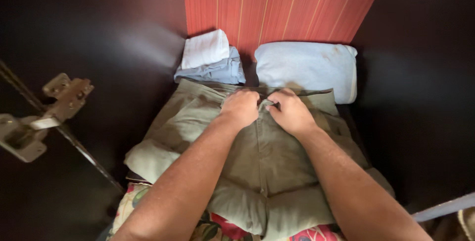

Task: The person folds a pair of pants by flattening the legs, buttoning the waist, and folding the legs over several times before placing them on a shelf inside a wardrobe.

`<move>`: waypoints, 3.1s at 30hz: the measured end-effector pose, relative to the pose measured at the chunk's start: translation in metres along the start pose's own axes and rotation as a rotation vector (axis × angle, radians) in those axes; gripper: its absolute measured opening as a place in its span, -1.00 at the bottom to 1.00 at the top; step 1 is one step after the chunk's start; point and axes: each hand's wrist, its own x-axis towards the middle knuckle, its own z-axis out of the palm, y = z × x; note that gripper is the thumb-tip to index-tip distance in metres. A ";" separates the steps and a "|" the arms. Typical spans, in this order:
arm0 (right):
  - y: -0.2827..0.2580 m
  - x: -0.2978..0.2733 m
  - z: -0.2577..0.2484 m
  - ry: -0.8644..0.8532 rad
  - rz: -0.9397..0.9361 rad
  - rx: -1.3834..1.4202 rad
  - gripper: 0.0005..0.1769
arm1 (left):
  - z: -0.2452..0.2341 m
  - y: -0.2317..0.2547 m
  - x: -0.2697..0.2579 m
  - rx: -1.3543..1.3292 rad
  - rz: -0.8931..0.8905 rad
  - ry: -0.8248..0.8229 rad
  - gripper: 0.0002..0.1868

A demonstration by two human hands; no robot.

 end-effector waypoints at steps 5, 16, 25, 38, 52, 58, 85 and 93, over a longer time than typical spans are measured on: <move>-0.011 0.001 -0.002 0.028 -0.070 -0.037 -0.77 | 0.006 -0.007 0.010 0.068 0.042 0.043 -0.78; -0.034 -0.001 -0.007 -0.099 0.023 -0.143 -0.76 | 0.014 -0.026 0.025 -0.392 0.008 -0.017 -0.79; -0.030 0.002 -0.001 -0.115 0.082 -0.247 -0.83 | 0.021 -0.039 0.027 -0.307 0.166 -0.030 -0.70; -0.016 0.003 0.000 -0.040 -0.122 -0.017 -0.79 | -0.005 -0.019 0.017 -0.172 0.192 -0.091 -0.65; -0.015 0.001 -0.002 -0.056 0.085 0.027 -0.71 | 0.013 -0.020 0.017 -0.038 0.174 0.071 -0.78; -0.027 0.003 -0.001 -0.081 0.229 -0.064 -0.70 | 0.016 -0.035 0.021 -0.344 0.219 0.079 -0.77; -0.001 0.007 0.011 -0.041 0.223 0.084 -0.60 | 0.037 -0.037 0.028 -0.574 0.064 0.092 -0.84; 0.017 0.004 0.018 -0.035 0.218 0.107 -0.58 | 0.035 -0.038 0.032 -0.602 -0.008 0.034 -0.83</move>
